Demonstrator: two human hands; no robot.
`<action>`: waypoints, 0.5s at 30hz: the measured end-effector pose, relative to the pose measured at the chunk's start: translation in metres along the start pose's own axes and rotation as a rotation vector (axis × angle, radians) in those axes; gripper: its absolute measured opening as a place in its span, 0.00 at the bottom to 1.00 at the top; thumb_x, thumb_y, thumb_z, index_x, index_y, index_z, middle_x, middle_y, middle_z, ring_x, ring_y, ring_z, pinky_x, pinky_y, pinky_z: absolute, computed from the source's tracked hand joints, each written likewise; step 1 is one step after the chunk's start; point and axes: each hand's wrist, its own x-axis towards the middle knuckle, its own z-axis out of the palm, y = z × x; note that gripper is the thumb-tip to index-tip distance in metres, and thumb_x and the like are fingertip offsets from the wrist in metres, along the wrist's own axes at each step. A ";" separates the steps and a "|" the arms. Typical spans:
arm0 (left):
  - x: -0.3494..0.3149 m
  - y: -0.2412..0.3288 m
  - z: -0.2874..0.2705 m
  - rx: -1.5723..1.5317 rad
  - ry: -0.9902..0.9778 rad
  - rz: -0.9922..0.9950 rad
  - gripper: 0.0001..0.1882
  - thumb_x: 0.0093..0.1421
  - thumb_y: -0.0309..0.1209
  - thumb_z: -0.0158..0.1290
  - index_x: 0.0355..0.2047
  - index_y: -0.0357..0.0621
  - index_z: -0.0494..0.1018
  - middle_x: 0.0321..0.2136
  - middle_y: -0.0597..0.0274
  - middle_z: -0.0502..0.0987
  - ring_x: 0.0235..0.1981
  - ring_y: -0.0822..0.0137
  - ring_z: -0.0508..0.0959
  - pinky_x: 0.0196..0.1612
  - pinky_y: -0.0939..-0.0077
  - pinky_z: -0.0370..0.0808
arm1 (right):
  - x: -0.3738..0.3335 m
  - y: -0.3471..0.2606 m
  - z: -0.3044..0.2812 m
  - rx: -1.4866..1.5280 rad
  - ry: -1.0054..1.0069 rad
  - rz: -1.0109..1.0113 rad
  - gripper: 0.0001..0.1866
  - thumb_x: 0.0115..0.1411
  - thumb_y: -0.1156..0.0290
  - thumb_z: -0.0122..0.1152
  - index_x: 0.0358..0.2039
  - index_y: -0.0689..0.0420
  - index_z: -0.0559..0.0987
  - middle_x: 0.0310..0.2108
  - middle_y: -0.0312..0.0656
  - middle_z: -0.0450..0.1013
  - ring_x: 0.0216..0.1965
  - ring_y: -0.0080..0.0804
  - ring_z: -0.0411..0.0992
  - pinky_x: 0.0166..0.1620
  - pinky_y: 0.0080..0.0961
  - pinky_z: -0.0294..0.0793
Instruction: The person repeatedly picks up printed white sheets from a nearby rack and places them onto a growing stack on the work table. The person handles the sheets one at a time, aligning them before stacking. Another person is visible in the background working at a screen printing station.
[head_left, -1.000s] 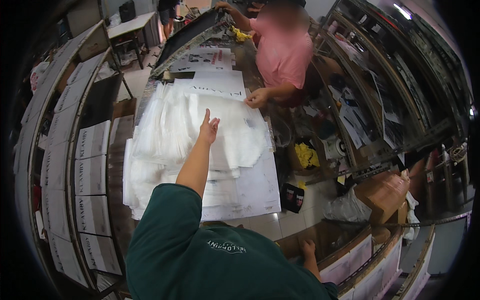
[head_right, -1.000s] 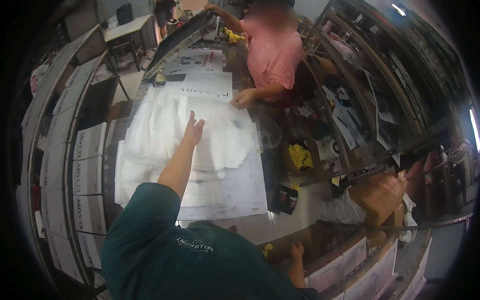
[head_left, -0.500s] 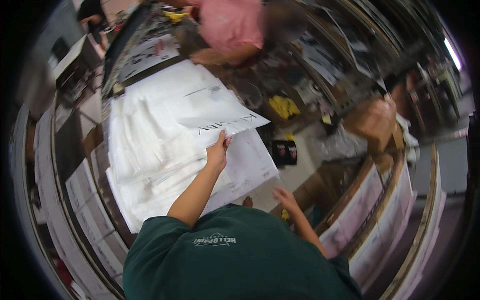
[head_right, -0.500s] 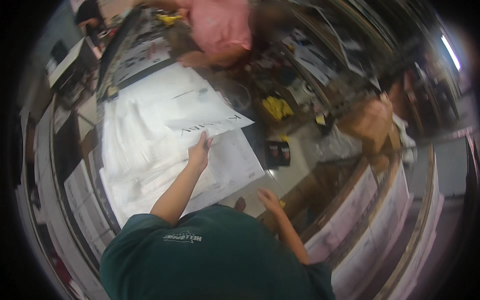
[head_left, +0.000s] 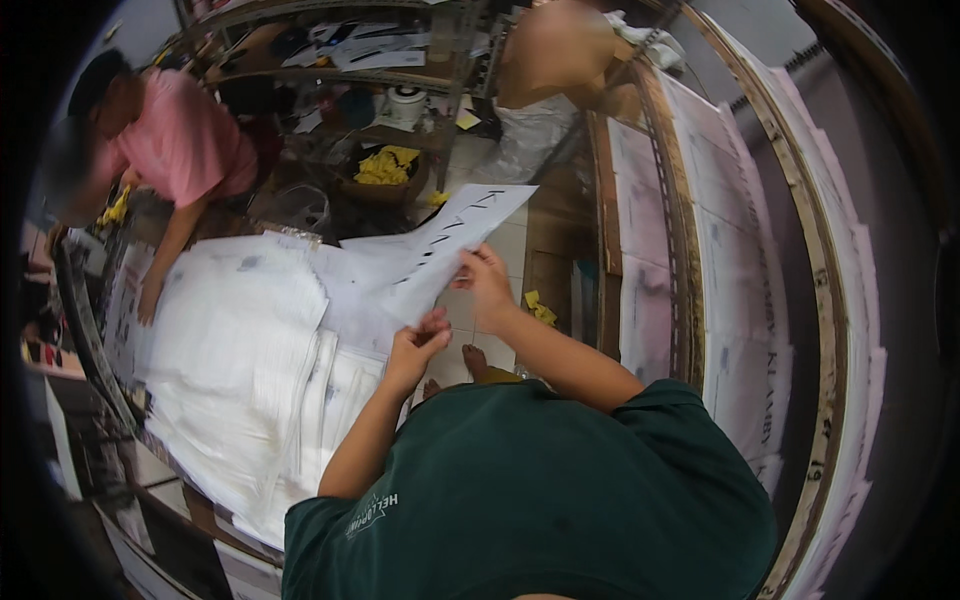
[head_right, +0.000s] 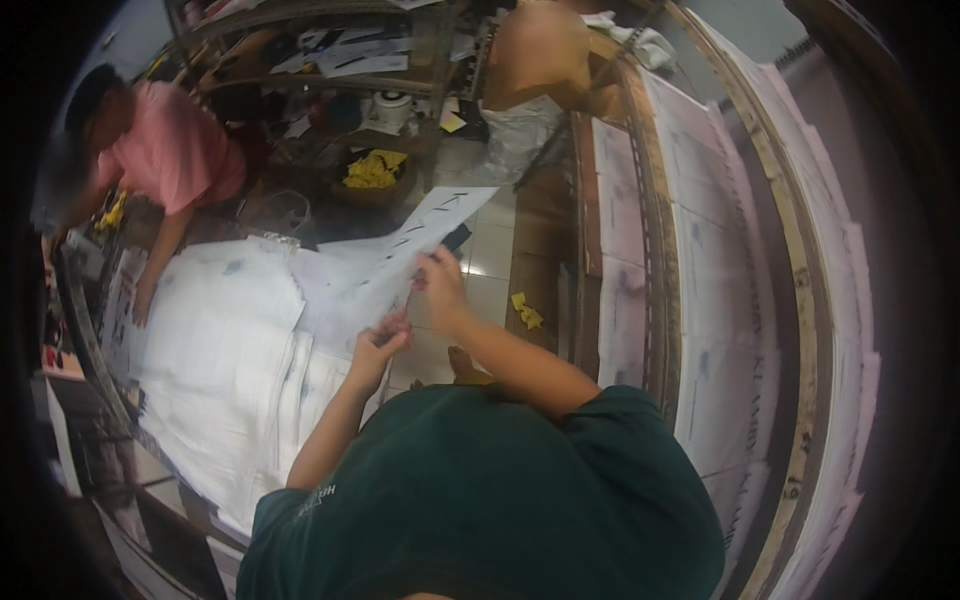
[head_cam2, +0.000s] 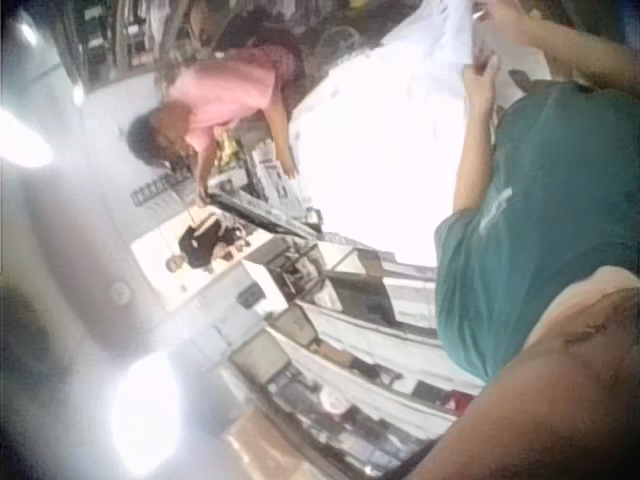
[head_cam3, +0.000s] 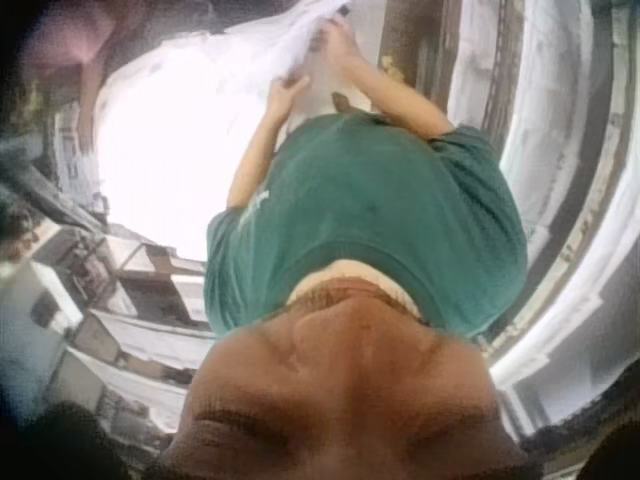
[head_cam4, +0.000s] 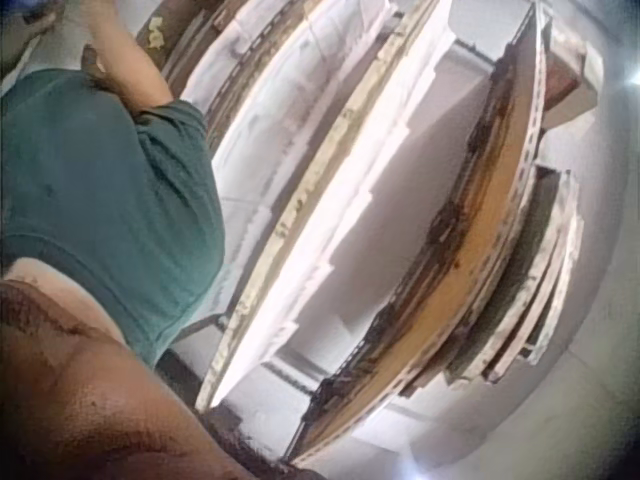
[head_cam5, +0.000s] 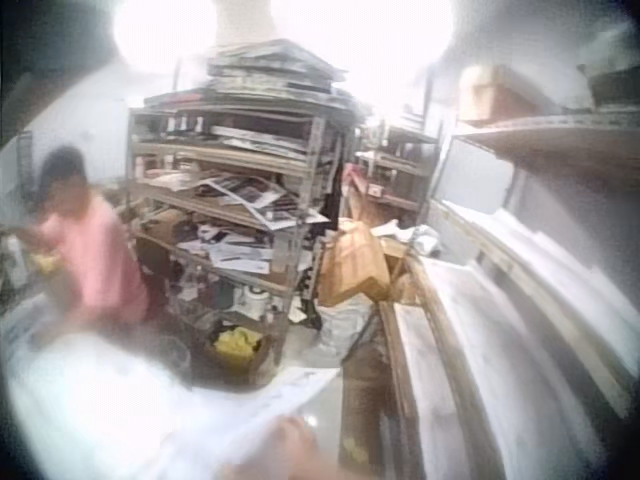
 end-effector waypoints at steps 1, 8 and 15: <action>-0.003 -0.007 -0.006 0.072 -0.068 -0.068 0.22 0.54 0.34 0.55 0.47 0.36 0.67 0.37 0.62 0.72 0.36 0.71 0.72 0.40 0.78 0.70 | 0.003 -0.004 -0.016 0.071 0.020 -0.009 0.07 0.57 0.69 0.49 0.35 0.52 0.72 0.30 0.33 0.72 0.29 0.21 0.70 0.33 0.21 0.69; -0.029 -0.044 -0.047 0.052 0.076 -0.334 0.21 0.55 0.37 0.54 0.47 0.42 0.69 0.35 0.64 0.72 0.37 0.75 0.71 0.37 0.81 0.68 | 0.015 -0.027 -0.130 -0.118 0.317 -0.104 0.15 0.49 0.81 0.43 0.37 0.57 0.73 0.30 0.35 0.72 0.28 0.21 0.70 0.30 0.17 0.68; -0.024 -0.056 -0.060 0.080 0.080 -0.384 0.20 0.55 0.36 0.54 0.46 0.42 0.69 0.31 0.68 0.72 0.30 0.80 0.69 0.31 0.87 0.65 | 0.024 -0.057 -0.207 -0.654 0.394 -0.280 0.20 0.48 0.84 0.48 0.43 0.59 0.73 0.27 0.32 0.68 0.27 0.18 0.65 0.31 0.13 0.63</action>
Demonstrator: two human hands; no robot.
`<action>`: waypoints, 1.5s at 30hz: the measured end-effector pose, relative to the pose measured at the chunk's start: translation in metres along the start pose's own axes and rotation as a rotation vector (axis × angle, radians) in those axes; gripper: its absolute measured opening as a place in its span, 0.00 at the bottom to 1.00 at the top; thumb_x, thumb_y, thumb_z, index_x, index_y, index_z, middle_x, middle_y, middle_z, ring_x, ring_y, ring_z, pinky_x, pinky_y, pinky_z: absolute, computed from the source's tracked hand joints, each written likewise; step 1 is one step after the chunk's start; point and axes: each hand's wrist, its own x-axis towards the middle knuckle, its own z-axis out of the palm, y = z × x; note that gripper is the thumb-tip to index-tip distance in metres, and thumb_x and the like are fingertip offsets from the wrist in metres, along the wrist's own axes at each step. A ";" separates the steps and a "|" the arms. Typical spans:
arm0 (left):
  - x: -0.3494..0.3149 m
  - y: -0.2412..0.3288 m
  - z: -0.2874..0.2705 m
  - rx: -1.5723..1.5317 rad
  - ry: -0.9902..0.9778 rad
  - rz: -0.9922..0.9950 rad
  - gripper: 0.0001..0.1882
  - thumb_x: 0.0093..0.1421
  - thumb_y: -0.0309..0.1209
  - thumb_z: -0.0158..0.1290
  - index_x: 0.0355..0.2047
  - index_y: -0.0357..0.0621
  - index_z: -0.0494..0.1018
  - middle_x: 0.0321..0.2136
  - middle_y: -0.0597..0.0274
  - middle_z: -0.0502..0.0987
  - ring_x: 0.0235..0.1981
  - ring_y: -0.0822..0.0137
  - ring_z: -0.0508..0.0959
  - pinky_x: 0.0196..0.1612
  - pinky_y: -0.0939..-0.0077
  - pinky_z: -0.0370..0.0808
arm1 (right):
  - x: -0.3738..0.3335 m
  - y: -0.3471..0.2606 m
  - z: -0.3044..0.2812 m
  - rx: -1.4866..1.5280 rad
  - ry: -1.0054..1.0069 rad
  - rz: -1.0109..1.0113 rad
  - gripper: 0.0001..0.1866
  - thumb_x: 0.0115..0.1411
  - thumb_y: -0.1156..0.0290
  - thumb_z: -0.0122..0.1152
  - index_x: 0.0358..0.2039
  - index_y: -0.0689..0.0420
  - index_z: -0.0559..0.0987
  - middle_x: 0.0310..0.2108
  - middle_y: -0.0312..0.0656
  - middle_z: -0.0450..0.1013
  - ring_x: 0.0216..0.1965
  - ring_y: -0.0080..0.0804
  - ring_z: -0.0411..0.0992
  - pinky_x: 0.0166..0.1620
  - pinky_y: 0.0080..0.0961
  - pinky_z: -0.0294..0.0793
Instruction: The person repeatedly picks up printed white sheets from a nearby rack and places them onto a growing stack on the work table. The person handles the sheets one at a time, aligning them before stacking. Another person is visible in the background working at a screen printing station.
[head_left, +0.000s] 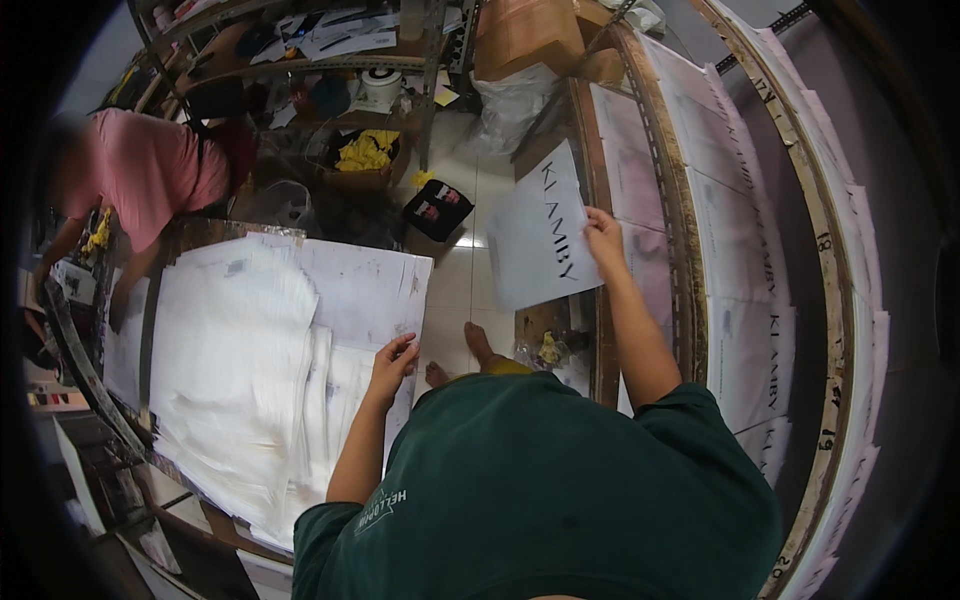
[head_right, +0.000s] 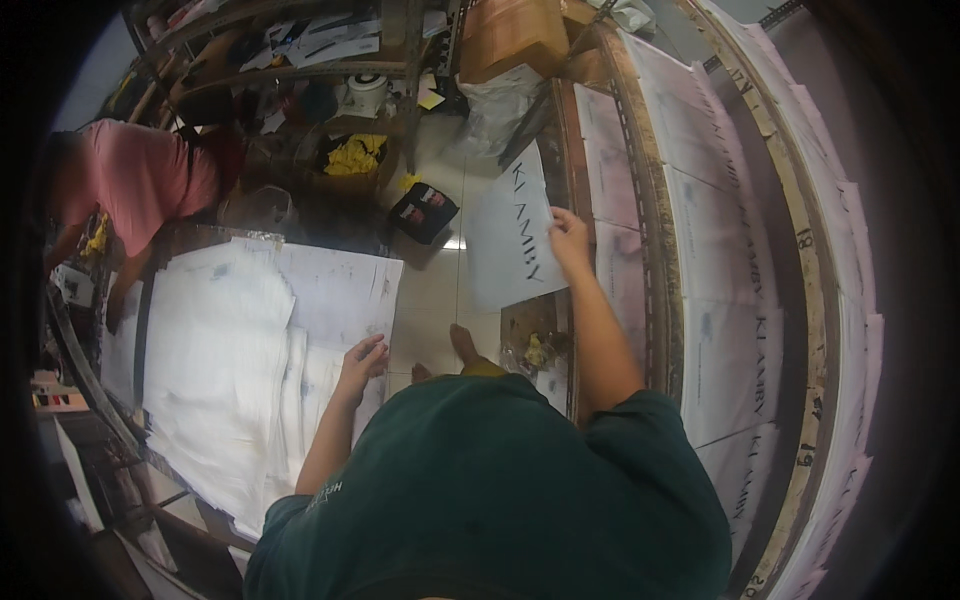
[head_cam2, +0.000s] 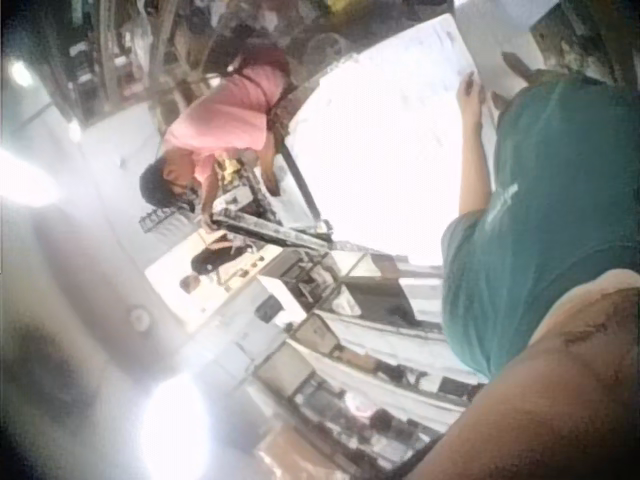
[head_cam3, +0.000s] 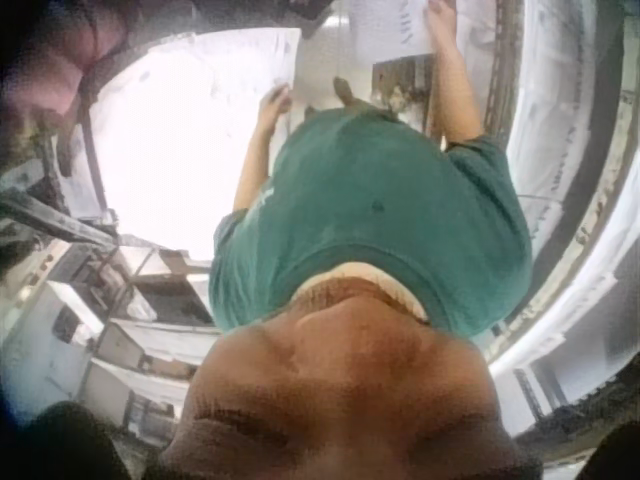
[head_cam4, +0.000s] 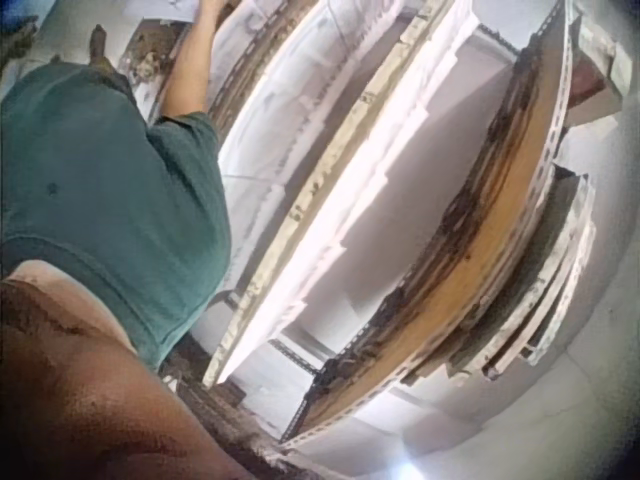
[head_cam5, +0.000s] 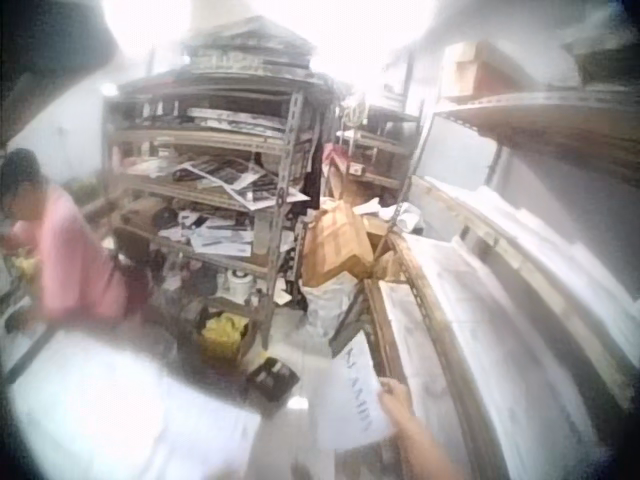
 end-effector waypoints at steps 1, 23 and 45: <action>0.001 0.000 0.000 0.001 -0.003 0.006 0.19 0.55 0.36 0.54 0.46 0.41 0.69 0.30 0.69 0.72 0.29 0.80 0.68 0.30 0.87 0.64 | 0.007 -0.001 -0.010 -0.063 -0.040 -0.033 0.20 0.48 0.84 0.48 0.43 0.59 0.73 0.27 0.32 0.68 0.28 0.18 0.65 0.31 0.13 0.63; 0.004 -0.019 -0.009 0.004 0.010 0.119 0.22 0.56 0.34 0.54 0.47 0.32 0.67 0.30 0.61 0.74 0.30 0.76 0.73 0.34 0.86 0.70 | 0.061 -0.103 -0.107 -0.393 -0.094 -0.274 0.22 0.42 0.84 0.44 0.38 0.60 0.78 0.28 0.40 0.73 0.27 0.22 0.69 0.33 0.17 0.67; 0.002 -0.050 -0.013 0.562 0.066 0.528 0.23 0.49 0.43 0.58 0.40 0.38 0.72 0.30 0.56 0.74 0.30 0.68 0.76 0.34 0.75 0.74 | 0.091 -0.085 -0.094 -0.418 -0.087 -0.511 0.18 0.45 0.82 0.45 0.37 0.65 0.77 0.36 0.46 0.74 0.40 0.34 0.71 0.47 0.25 0.65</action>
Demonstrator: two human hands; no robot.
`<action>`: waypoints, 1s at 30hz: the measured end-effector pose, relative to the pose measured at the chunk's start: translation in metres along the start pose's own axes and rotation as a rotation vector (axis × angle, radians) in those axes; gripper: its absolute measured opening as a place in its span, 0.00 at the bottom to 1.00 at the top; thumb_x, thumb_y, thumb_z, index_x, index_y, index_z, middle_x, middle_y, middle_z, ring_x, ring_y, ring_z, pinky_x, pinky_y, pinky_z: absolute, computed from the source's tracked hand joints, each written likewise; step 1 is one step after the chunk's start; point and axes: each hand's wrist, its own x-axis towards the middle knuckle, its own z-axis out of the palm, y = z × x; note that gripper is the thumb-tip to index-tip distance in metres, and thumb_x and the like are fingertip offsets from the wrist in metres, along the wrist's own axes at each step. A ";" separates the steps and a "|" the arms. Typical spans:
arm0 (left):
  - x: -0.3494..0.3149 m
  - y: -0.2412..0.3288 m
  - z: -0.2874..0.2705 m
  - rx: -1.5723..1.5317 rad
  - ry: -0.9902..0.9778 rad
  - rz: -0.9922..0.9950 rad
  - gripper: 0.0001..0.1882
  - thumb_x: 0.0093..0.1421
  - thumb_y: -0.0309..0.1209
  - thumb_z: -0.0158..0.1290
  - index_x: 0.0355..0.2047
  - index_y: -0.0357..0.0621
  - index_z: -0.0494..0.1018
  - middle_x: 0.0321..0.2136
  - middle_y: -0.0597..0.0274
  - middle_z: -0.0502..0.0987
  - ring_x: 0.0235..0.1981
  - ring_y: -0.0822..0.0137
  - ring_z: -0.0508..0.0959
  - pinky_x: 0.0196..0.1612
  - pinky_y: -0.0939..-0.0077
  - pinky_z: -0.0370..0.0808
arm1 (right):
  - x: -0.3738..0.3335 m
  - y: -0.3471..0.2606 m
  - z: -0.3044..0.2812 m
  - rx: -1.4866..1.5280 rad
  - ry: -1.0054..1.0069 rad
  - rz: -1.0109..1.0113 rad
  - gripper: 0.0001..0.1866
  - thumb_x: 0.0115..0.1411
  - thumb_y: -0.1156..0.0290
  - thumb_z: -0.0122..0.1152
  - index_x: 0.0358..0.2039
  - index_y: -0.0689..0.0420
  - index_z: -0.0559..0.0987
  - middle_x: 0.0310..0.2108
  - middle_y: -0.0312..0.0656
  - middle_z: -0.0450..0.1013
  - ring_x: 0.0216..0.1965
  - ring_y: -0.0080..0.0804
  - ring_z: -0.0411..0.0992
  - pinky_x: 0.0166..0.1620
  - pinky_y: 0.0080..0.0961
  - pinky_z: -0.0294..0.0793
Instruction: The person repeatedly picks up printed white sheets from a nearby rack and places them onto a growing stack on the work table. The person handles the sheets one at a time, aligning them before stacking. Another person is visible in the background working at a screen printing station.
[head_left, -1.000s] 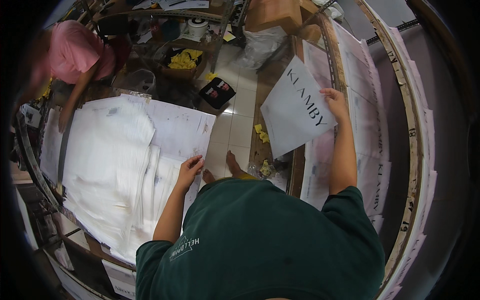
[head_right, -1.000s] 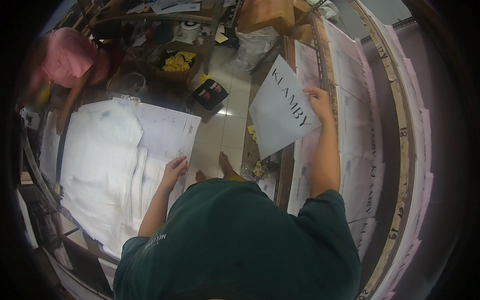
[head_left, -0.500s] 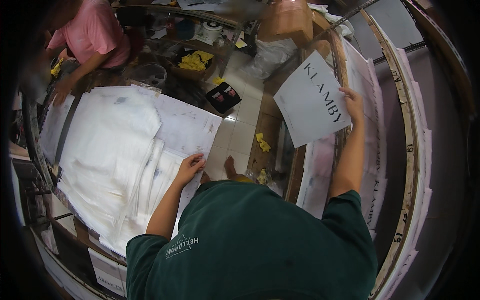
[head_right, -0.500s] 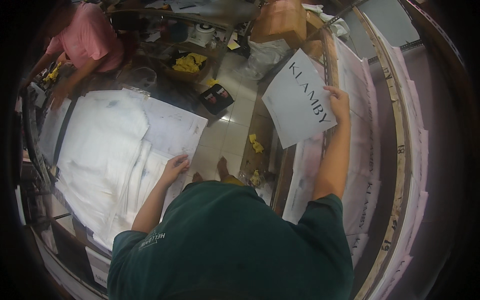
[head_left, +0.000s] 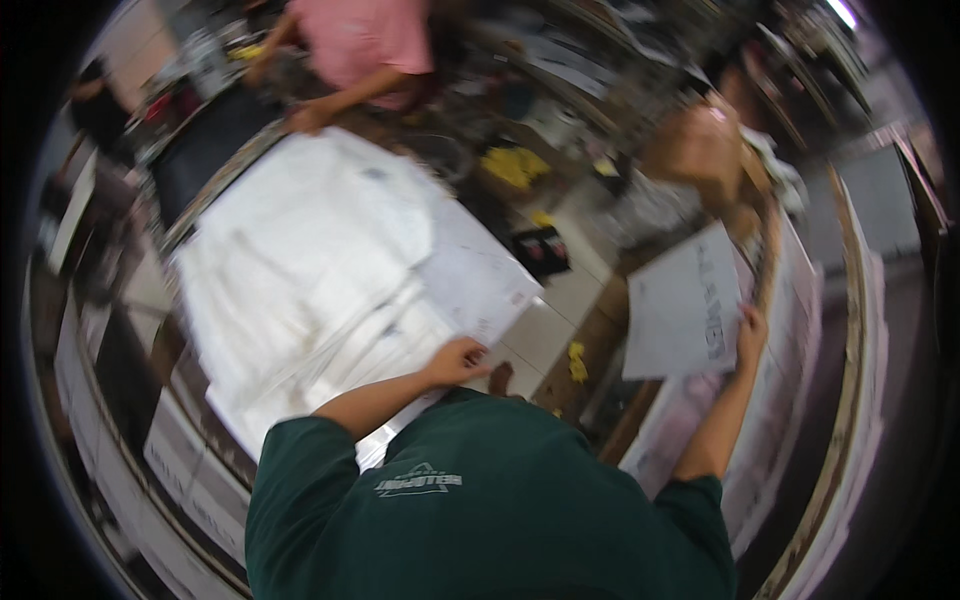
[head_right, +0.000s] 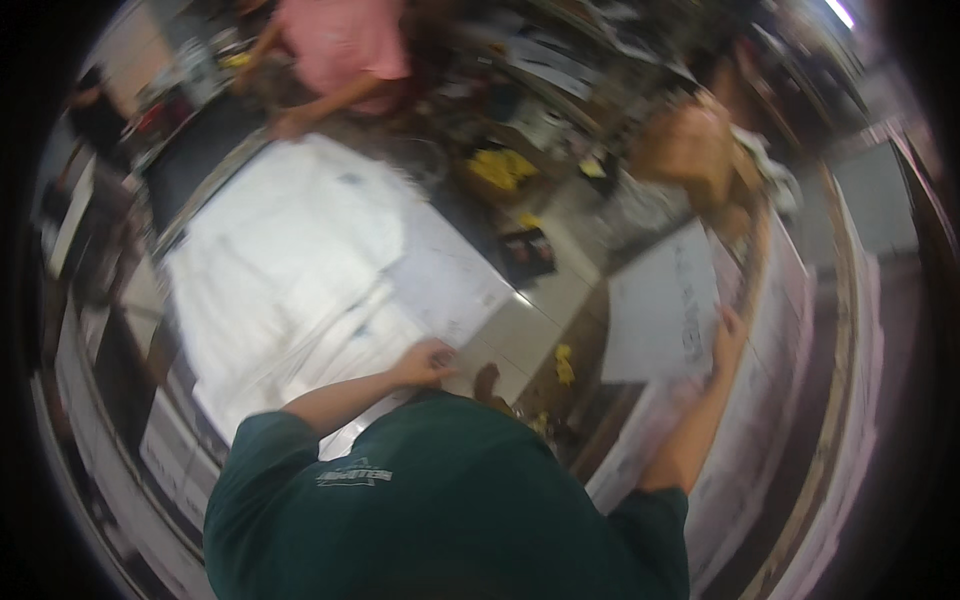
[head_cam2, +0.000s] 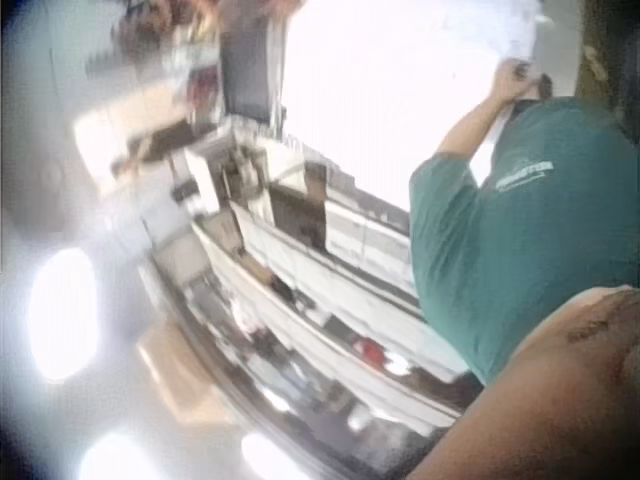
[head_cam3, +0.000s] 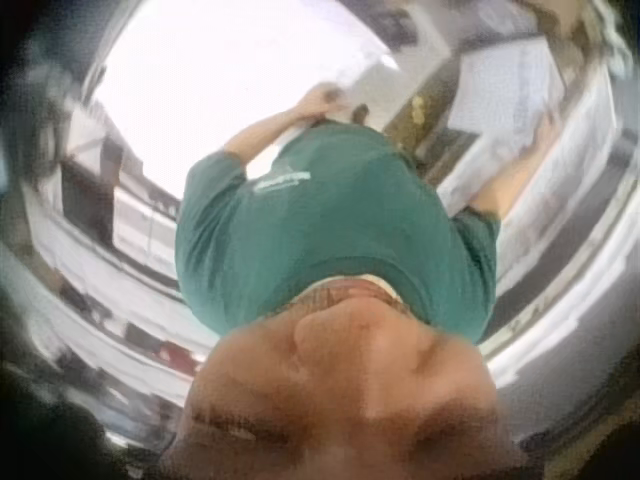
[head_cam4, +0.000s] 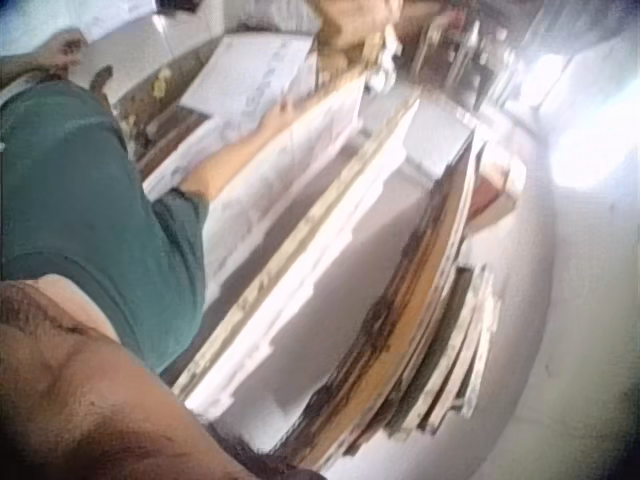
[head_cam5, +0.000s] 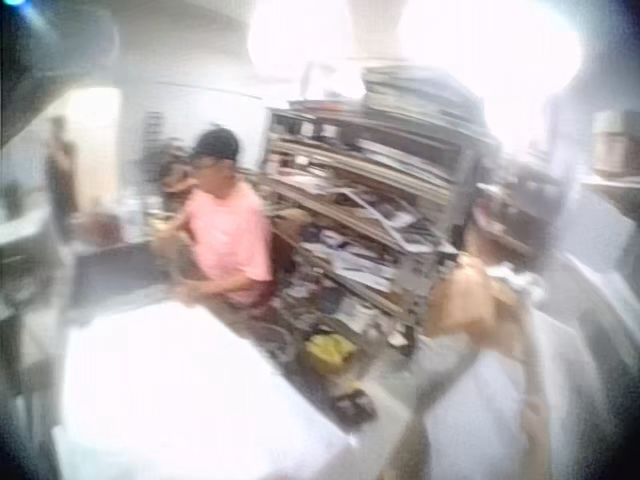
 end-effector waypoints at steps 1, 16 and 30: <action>-0.003 0.003 0.001 0.020 -0.014 0.042 0.23 0.48 0.45 0.59 0.37 0.38 0.73 0.29 0.55 0.74 0.29 0.67 0.76 0.33 0.76 0.74 | -0.002 0.006 0.009 -0.015 -0.043 0.031 0.17 0.46 0.83 0.46 0.38 0.65 0.76 0.36 0.45 0.74 0.41 0.34 0.71 0.48 0.25 0.65; -0.012 0.008 0.001 -0.029 0.070 0.149 0.24 0.48 0.49 0.57 0.28 0.36 0.73 0.25 0.55 0.72 0.24 0.63 0.75 0.27 0.74 0.73 | -0.043 0.041 0.119 0.060 0.123 0.209 0.22 0.44 0.84 0.41 0.39 0.64 0.76 0.36 0.46 0.73 0.38 0.35 0.71 0.44 0.26 0.68; -0.014 0.002 0.011 -0.016 0.055 0.091 0.32 0.64 0.42 0.33 0.09 0.31 0.64 0.49 0.53 0.69 0.46 0.57 0.71 0.44 0.70 0.69 | -0.058 0.082 0.149 0.328 0.194 0.375 0.21 0.46 0.84 0.39 0.40 0.67 0.74 0.39 0.47 0.71 0.36 0.33 0.70 0.42 0.24 0.69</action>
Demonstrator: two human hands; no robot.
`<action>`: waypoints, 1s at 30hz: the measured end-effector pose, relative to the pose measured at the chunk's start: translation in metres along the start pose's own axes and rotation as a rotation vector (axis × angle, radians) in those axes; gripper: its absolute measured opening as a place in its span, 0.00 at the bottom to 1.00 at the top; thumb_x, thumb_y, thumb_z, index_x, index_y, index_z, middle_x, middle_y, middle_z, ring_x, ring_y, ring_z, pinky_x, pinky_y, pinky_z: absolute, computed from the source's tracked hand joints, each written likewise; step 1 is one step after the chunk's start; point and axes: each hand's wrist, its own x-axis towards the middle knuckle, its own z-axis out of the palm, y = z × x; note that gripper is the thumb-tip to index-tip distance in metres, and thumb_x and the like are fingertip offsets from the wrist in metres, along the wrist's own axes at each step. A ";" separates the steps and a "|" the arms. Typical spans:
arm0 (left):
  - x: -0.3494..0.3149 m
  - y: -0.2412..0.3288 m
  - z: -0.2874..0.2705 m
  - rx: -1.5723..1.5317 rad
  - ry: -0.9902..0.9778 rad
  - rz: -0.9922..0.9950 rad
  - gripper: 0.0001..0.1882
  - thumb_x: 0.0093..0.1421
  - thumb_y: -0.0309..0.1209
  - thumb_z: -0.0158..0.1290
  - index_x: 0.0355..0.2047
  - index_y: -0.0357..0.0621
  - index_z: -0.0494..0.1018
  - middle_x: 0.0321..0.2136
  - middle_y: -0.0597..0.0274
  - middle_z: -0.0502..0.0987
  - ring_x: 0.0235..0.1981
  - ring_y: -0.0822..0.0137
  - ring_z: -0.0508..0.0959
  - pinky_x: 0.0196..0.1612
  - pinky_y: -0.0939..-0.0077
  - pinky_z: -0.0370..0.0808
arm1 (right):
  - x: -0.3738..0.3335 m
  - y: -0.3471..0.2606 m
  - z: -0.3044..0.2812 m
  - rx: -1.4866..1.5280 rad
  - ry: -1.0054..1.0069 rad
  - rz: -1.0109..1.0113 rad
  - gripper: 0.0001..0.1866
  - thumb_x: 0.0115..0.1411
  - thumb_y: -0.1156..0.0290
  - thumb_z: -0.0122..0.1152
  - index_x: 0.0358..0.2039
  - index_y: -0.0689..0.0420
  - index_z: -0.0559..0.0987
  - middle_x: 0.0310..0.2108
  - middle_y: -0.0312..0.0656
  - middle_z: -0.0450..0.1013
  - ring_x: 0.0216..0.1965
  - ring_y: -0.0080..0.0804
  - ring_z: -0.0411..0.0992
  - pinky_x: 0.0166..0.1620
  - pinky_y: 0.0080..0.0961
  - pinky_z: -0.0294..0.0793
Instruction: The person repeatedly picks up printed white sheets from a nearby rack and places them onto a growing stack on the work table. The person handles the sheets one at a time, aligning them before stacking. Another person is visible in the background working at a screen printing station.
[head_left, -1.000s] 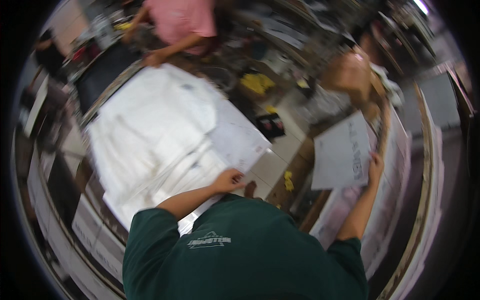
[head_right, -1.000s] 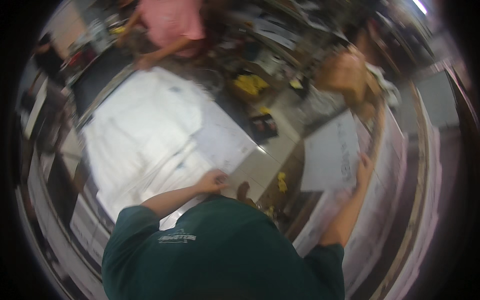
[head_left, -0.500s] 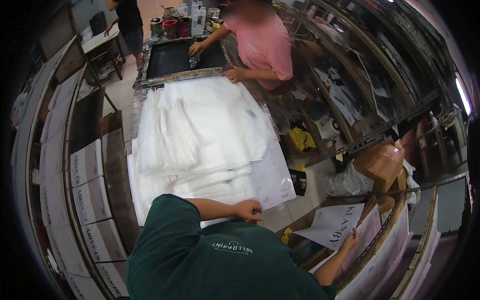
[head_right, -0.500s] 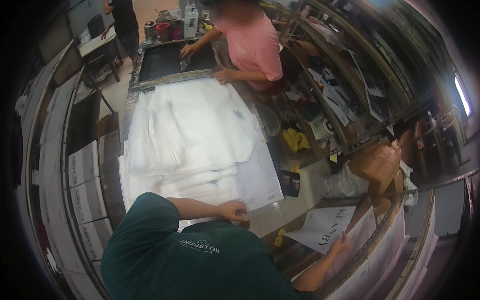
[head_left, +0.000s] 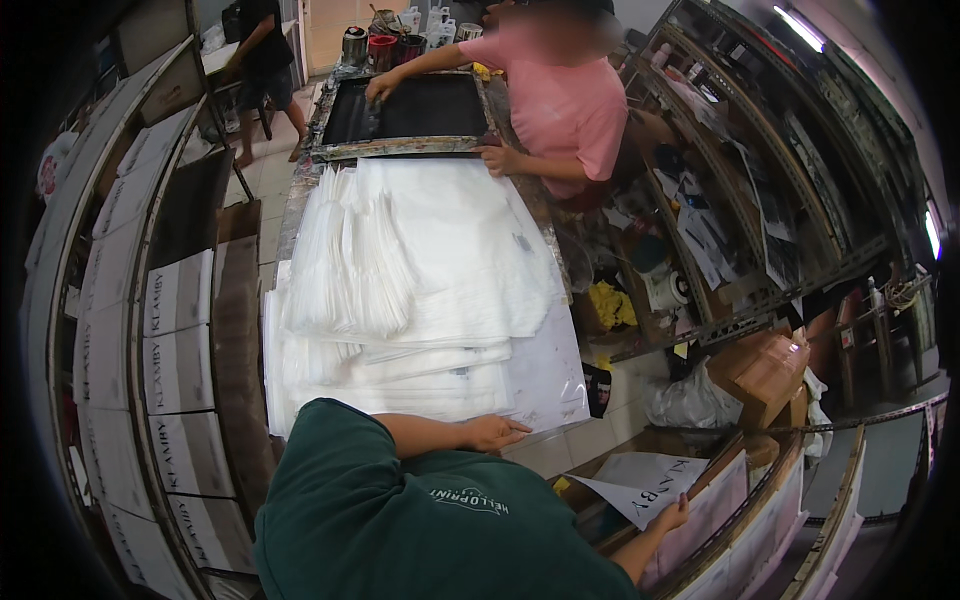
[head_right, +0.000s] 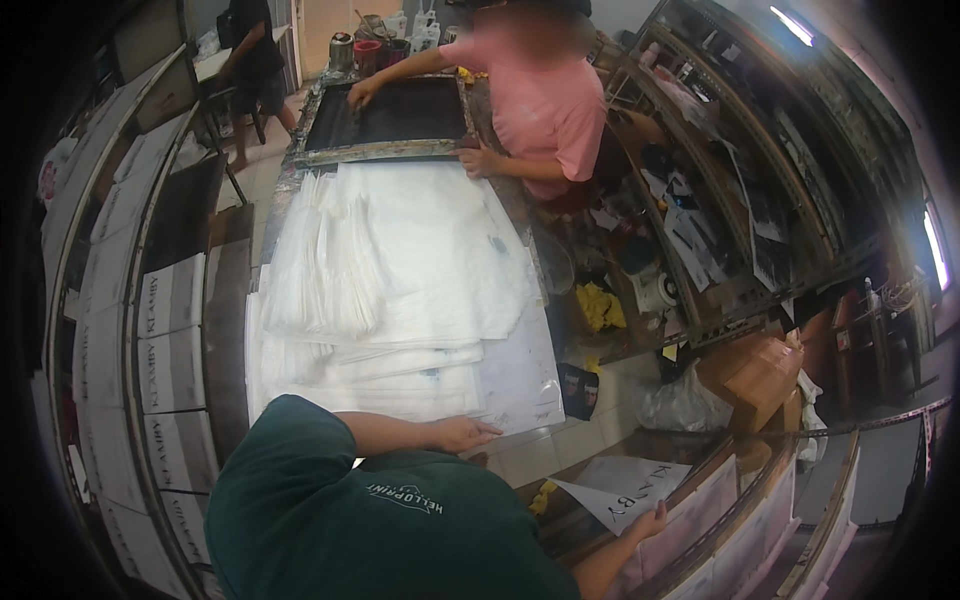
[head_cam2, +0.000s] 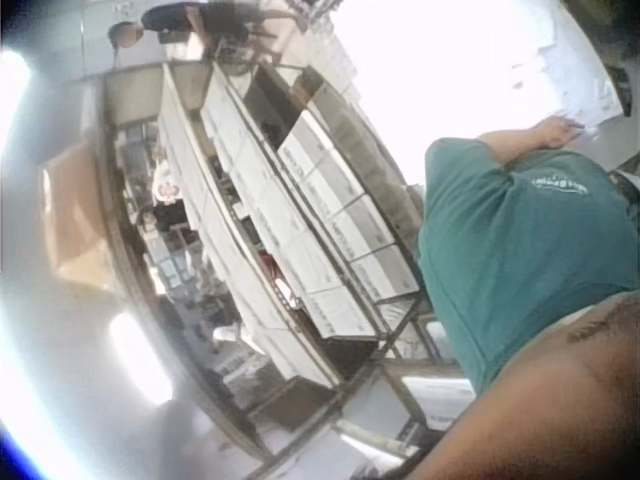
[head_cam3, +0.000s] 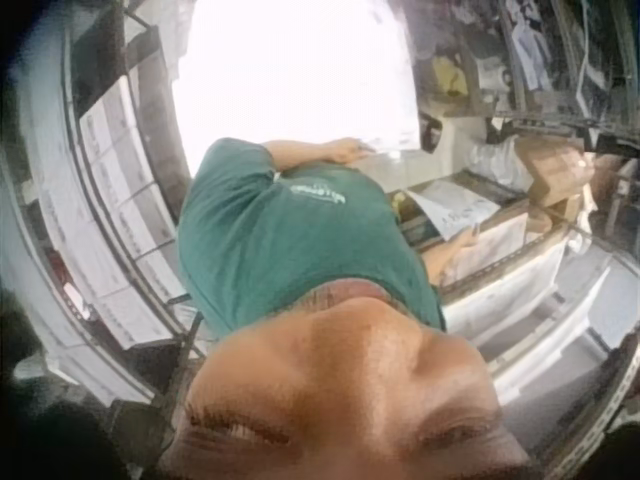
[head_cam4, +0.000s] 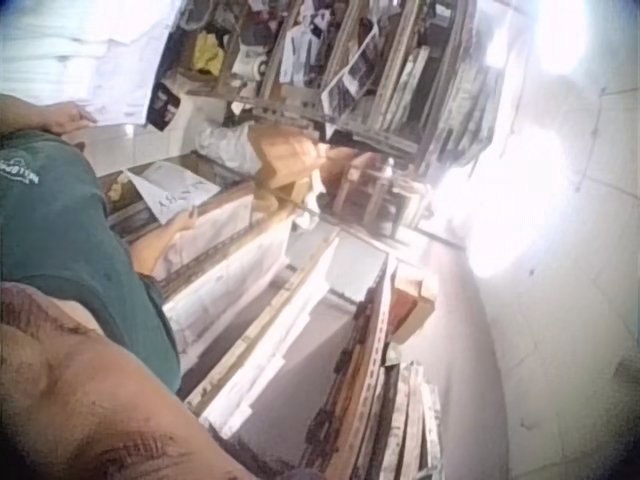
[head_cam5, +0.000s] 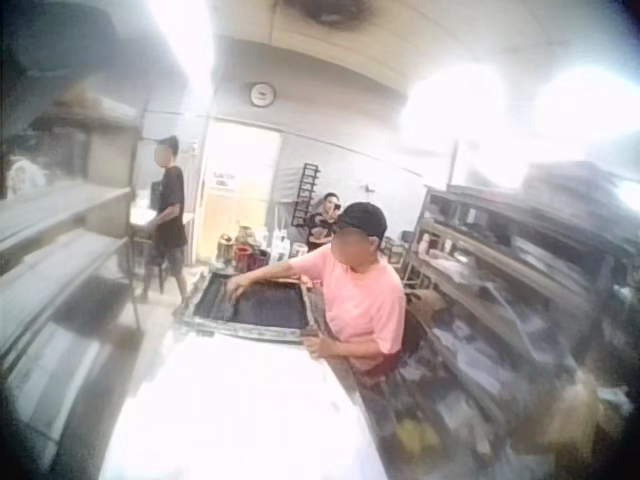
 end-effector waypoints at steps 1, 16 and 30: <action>0.001 -0.002 0.001 0.020 -0.012 0.012 0.32 0.64 0.43 0.33 0.09 0.31 0.64 0.49 0.53 0.69 0.47 0.56 0.70 0.45 0.70 0.68 | -0.001 -0.002 0.001 0.022 0.001 0.013 0.21 0.46 0.84 0.39 0.40 0.67 0.74 0.39 0.46 0.71 0.37 0.33 0.70 0.42 0.24 0.69; 0.002 -0.006 0.004 0.030 0.063 0.033 0.24 0.57 0.38 0.44 0.11 0.32 0.64 0.43 0.52 0.73 0.29 0.56 0.75 0.33 0.67 0.71 | -0.010 -0.003 -0.005 0.066 0.107 0.089 0.24 0.42 0.85 0.38 0.42 0.70 0.73 0.41 0.52 0.71 0.40 0.38 0.70 0.46 0.27 0.67; 0.008 0.007 0.003 0.048 0.116 -0.029 0.20 0.53 0.48 0.52 0.23 0.40 0.72 0.29 0.54 0.75 0.27 0.59 0.76 0.30 0.70 0.72 | -0.005 0.020 -0.014 0.070 0.132 0.111 0.25 0.41 0.84 0.38 0.42 0.70 0.73 0.42 0.51 0.70 0.40 0.38 0.69 0.46 0.27 0.67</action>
